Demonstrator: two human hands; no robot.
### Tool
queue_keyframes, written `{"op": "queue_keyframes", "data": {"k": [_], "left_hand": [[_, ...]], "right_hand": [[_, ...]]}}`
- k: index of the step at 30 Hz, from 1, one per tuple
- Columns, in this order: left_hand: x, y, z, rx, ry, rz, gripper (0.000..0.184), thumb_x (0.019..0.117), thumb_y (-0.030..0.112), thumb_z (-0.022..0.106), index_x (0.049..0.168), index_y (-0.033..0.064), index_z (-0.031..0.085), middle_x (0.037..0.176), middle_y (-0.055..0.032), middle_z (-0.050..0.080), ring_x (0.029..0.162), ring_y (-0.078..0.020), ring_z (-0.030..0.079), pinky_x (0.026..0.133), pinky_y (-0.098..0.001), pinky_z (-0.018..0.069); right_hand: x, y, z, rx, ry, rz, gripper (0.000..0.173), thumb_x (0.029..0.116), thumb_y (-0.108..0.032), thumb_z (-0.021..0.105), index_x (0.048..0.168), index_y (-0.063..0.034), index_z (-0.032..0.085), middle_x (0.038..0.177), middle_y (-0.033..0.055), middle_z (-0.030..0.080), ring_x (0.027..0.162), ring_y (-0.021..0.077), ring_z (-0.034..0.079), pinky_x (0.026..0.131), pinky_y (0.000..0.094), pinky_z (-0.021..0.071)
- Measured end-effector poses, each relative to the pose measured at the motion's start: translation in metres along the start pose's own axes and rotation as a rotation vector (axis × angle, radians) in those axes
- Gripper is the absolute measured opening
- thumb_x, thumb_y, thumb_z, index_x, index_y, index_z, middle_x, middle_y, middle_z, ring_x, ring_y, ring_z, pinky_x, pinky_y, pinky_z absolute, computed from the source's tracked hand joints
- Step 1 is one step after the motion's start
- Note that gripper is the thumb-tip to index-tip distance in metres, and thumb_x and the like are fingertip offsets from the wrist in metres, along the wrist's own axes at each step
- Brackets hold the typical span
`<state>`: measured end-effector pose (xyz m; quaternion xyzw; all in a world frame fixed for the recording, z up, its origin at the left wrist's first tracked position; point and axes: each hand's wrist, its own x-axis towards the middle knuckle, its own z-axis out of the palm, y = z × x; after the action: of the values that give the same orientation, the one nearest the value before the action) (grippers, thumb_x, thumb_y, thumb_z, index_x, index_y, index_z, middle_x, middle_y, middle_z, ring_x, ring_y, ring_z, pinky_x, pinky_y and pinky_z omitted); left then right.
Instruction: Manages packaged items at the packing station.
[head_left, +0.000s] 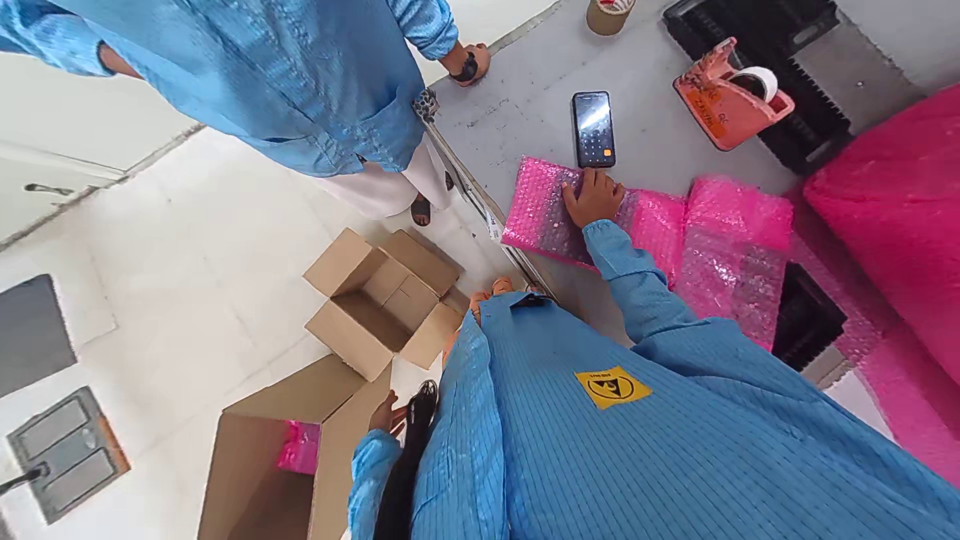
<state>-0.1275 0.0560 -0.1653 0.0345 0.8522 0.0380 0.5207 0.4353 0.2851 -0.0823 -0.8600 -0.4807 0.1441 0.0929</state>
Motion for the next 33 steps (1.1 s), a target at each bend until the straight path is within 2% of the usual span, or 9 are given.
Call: {"op": "queue_keyframes", "data": {"k": [6,11,17,20,22,25,27,31,33], "left_hand": [[0.046,-0.041,0.013,0.033,0.005,0.01,0.065,0.1072,0.055,0.036,0.15,0.0062,0.044,0.137,-0.0245,0.06,0.123,-0.04,0.06,0.1,-0.0583,0.0465],[-0.041,0.006,0.041,0.094,0.034,0.028,0.06,0.1106,0.046,0.034,0.152,0.0024,0.04,0.141,-0.0257,0.057,0.129,-0.0403,0.056,0.105,-0.0581,0.0416],[-0.085,0.056,0.061,0.151,0.008,0.269,0.057,0.1112,0.039,0.037,0.151,-0.0016,0.038,0.133,-0.0316,0.06,0.124,-0.0445,0.058,0.104,-0.0582,0.0424],[-0.116,0.082,0.07,0.133,-0.028,0.473,0.054,0.1106,0.036,0.04,0.151,-0.0007,0.04,0.134,-0.0294,0.06,0.125,-0.0413,0.058,0.104,-0.0563,0.0436],[-0.147,0.104,0.078,0.1,-0.079,0.665,0.051,0.11,0.032,0.041,0.148,-0.0022,0.044,0.139,-0.0281,0.056,0.128,-0.0384,0.056,0.106,-0.0543,0.0438],[-0.207,0.135,0.094,0.111,-0.211,0.985,0.054,0.1052,0.032,0.044,0.145,-0.0033,0.047,0.145,-0.0236,0.053,0.132,-0.0314,0.055,0.109,-0.0475,0.0454],[-0.251,0.148,0.112,0.093,-0.354,1.166,0.06,0.1037,0.037,0.042,0.146,-0.0054,0.045,0.148,-0.0219,0.051,0.131,-0.0253,0.057,0.106,-0.0407,0.049],[-0.3,0.15,0.153,-0.126,-0.71,1.313,0.106,0.0956,0.075,0.036,0.156,-0.0076,0.01,0.156,-0.0154,0.041,0.135,-0.0189,0.053,0.106,-0.0382,0.0512],[-0.313,0.141,0.16,-0.36,-0.795,1.229,0.102,0.0908,0.077,0.041,0.153,0.002,0.013,0.141,-0.0007,0.055,0.126,-0.0098,0.058,0.106,-0.034,0.0508]], "right_hand": [[0.01,0.007,-0.012,0.115,0.07,-0.012,0.073,0.0947,-0.052,0.06,0.148,-0.004,0.049,0.142,0.0295,0.054,0.132,0.0505,0.049,0.107,0.0692,0.033],[0.07,0.006,-0.026,0.167,-0.013,0.227,0.1,0.0864,-0.054,0.073,0.164,-0.0152,0.024,0.16,0.0303,0.031,0.144,0.0511,0.035,0.107,0.0673,0.035],[0.096,-0.012,-0.022,0.1,-0.056,0.302,0.106,0.0848,-0.049,0.077,0.166,-0.0182,0.016,0.151,0.0316,0.043,0.137,0.051,0.043,0.1,0.0635,0.0427],[0.091,-0.006,-0.044,0.385,-0.069,0.333,0.11,0.0828,-0.045,0.081,0.165,-0.011,0.015,0.144,0.0316,0.051,0.133,0.0489,0.05,0.102,0.0625,0.0445],[0.074,-0.001,-0.066,0.815,-0.15,0.326,0.099,0.0886,-0.04,0.077,0.162,-0.0091,0.018,0.141,0.0286,0.055,0.127,0.0406,0.057,0.102,0.0558,0.0488],[0.011,-0.017,-0.092,1.172,-0.34,0.148,0.074,0.0982,-0.033,0.063,0.158,-0.0116,0.025,0.127,0.0156,0.06,0.098,0.0204,0.065,0.081,0.0369,0.0554],[-0.046,-0.038,-0.104,1.186,-0.413,-0.058,0.078,0.0924,-0.02,0.066,0.157,-0.0089,0.025,0.122,0.0136,0.063,0.091,0.0152,0.066,0.077,0.0328,0.056],[-0.148,-0.079,-0.094,1.129,-0.416,-0.37,0.099,0.0755,-0.025,0.083,0.155,0.0006,0.03,0.123,0.0186,0.065,0.101,0.0205,0.069,0.082,0.0367,0.0598],[-0.182,-0.092,-0.076,1.051,-0.269,-0.484,0.102,0.0704,-0.032,0.087,0.151,0.0049,0.037,0.124,0.0235,0.065,0.109,0.0294,0.066,0.091,0.0466,0.0564]]}}
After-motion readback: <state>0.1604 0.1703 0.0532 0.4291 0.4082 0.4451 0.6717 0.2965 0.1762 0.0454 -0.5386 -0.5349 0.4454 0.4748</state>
